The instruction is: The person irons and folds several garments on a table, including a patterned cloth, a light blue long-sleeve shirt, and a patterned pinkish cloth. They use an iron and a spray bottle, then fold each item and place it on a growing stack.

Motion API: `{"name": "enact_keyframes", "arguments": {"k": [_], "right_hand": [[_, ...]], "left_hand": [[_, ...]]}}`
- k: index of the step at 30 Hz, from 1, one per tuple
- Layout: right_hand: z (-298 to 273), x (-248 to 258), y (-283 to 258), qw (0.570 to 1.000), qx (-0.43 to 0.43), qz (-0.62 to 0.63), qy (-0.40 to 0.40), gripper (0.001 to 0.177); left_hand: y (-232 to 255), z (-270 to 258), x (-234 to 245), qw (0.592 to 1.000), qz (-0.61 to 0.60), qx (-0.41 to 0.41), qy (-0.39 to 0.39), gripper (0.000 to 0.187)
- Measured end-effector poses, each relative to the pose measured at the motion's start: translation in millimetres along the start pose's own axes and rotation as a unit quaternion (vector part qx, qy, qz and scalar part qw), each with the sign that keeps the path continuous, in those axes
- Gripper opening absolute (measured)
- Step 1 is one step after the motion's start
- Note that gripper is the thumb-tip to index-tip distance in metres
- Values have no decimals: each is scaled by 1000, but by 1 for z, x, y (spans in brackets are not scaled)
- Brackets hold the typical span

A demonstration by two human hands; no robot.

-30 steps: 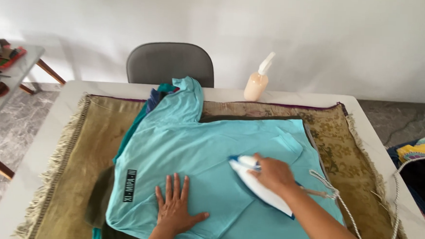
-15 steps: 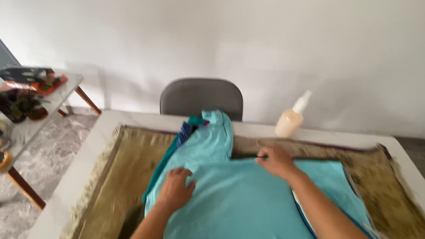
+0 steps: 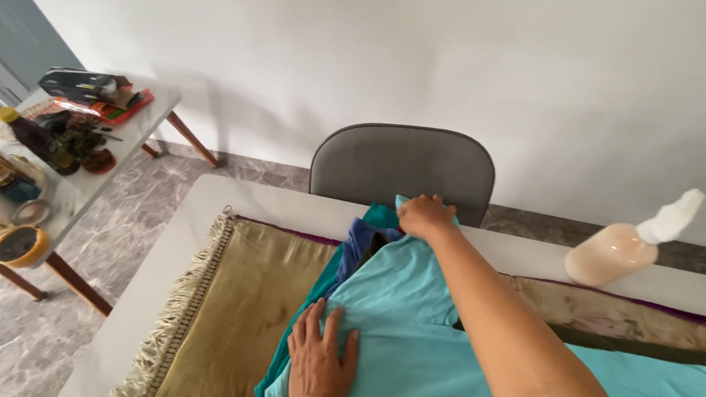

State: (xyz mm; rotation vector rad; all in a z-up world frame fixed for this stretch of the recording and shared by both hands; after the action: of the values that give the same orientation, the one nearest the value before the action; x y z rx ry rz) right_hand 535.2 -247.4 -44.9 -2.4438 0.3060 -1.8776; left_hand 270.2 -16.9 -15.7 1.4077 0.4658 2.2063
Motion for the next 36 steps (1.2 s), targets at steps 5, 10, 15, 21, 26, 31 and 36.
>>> {"name": "enact_keyframes", "arguments": {"k": [5,10,15,21,26,31,36], "right_hand": [[-11,25,11,997,0,33,76,30],[-168,128,54,841,102,390,362,27],[-377,91,133,647,22,612,454,37],[-496,-68,208,601,-301,653,349,35],[-528,-79,191,741,-469,366,312,64],[-535,-56,183,792,-454,262,314,63],[-524,-82,192,785,-441,340,274,40]], "left_hand": [[-2,-2,0,1000,7,10,-12,47],[-5,0,-2,1000,1,18,-15,58],[-9,0,-8,999,10,26,-39,66],[0,2,-8,996,73,-26,-50,67],[11,-4,-10,989,-75,68,-104,72],[13,-4,-1,997,6,31,-64,48],[-17,5,-8,991,-9,116,-61,30]]}}
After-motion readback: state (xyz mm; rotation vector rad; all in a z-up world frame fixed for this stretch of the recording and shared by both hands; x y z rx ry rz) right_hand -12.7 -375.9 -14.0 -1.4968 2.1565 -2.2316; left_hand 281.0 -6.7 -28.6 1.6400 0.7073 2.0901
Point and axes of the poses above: each hand's wrist, its own z-axis towards the middle knuckle, its own x-axis out of the back of the hand, y = z × x, the point moved 6 cm from there along z, towards the middle knuckle, and after that the axes turned 1 degree about -x, right-handed, at the moved point
